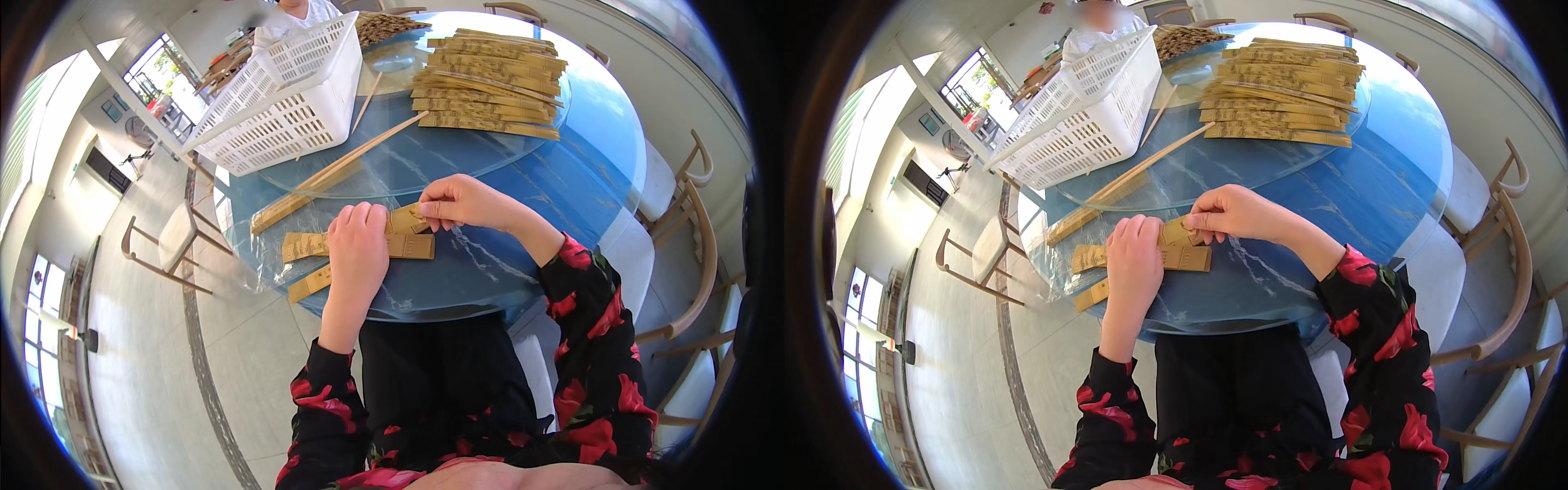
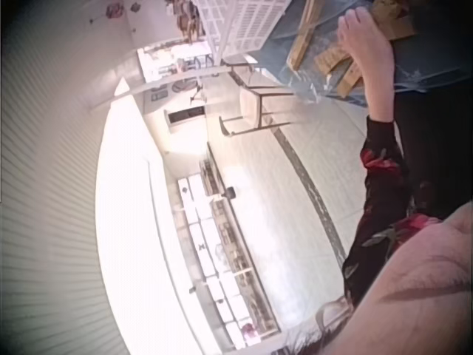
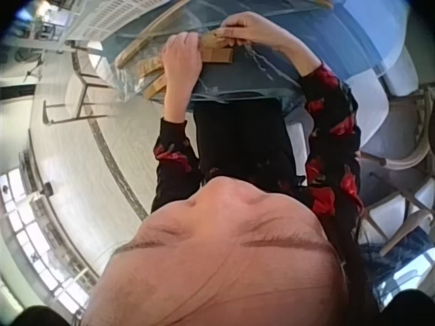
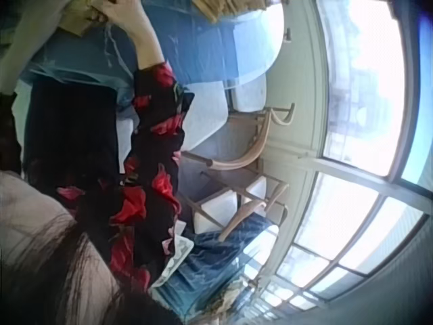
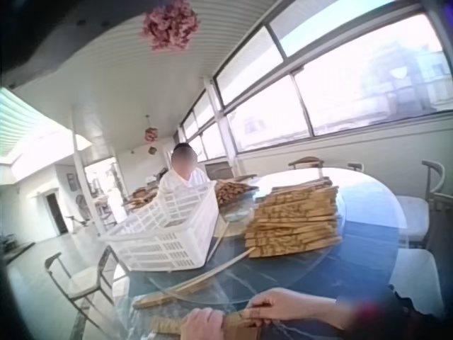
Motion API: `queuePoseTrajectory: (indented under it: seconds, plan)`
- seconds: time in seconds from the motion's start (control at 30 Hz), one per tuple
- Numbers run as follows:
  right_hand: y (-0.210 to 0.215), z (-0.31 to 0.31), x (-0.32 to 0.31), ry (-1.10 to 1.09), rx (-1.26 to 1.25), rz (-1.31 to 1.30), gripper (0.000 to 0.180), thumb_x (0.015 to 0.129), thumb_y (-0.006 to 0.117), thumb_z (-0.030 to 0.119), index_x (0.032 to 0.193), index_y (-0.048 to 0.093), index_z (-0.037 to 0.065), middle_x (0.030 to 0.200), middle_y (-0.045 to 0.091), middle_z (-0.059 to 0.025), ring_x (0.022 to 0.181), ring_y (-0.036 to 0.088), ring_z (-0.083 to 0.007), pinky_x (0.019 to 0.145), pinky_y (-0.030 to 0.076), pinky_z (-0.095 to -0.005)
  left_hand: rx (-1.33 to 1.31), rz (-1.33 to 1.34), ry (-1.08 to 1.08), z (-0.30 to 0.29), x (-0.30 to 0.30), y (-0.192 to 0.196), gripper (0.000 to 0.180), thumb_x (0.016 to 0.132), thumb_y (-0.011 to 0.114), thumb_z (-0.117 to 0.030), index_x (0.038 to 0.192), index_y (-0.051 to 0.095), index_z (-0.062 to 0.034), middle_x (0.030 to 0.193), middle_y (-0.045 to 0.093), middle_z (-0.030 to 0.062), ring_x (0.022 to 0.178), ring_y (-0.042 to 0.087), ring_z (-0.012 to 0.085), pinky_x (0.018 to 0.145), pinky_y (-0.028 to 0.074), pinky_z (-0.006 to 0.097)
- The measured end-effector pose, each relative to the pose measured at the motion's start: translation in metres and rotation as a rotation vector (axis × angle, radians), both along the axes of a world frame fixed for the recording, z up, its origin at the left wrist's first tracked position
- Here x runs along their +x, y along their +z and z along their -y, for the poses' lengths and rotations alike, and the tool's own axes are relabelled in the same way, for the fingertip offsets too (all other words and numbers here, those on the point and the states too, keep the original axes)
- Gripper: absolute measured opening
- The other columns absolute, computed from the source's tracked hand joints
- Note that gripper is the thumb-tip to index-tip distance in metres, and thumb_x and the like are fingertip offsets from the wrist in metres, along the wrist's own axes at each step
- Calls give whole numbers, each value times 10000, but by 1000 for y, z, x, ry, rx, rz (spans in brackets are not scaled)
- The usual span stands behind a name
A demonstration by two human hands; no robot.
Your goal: The person inserts thin wooden sticks into pre-cut slots on rectangular bamboo strips, then places the assembled pieces into a white basket. The person repeats this process for multiple bamboo strips.
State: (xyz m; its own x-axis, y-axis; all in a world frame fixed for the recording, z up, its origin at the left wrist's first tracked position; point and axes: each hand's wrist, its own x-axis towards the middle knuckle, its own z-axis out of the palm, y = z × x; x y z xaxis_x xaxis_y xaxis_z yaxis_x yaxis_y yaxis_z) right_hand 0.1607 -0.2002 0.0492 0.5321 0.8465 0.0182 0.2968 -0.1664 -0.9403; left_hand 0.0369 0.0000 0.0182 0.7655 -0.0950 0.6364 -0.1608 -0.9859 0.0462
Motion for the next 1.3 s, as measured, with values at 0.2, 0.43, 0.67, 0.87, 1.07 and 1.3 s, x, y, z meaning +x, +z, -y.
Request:
queuePoseTrajectory:
  seconds: [0.2,0.43,0.67,0.87,1.07,1.3]
  plan:
    - [-2,-27,32,-397,163,1144,263,967,684,281,1066,736,43,1082,710,-95,998,662,-233,844,535,-379,-29,54,56,3,1,0,255,778,630,17,1017,588,-60,953,572,86,943,563,315,821,470,441]
    - [-25,-80,87,-417,-111,1469,352,940,585,120,1281,671,107,1197,666,-40,1199,609,-227,1058,449,-385,-23,42,54,1,1,-4,270,766,629,22,1024,591,-51,958,569,91,950,557,310,816,479,438]
    - [-15,-75,78,-412,-185,1534,135,896,608,111,999,695,122,950,617,-30,1050,626,-203,924,481,-385,-43,65,35,1,1,-4,264,761,630,22,1010,591,-54,947,568,86,930,556,309,795,482,439]
    - [-18,-73,80,-382,-112,1575,96,859,640,114,950,671,125,953,620,4,1022,625,-191,871,487,-360,-44,60,33,2,0,-1,251,771,630,21,1007,593,-53,940,566,88,930,557,310,795,481,438]
    - [-6,-68,68,-311,-16,1588,130,852,645,83,972,672,125,996,619,-4,1019,627,-201,910,485,-373,-41,40,38,0,1,-2,261,771,636,23,1018,597,-51,947,571,94,934,556,315,814,480,449]
    - [34,-10,37,-450,140,1244,148,948,626,137,1062,721,147,1009,650,-19,1048,629,-248,929,465,-421,-13,134,133,-8,0,-3,260,775,678,-20,1008,585,-90,953,584,65,955,568,292,838,484,422]
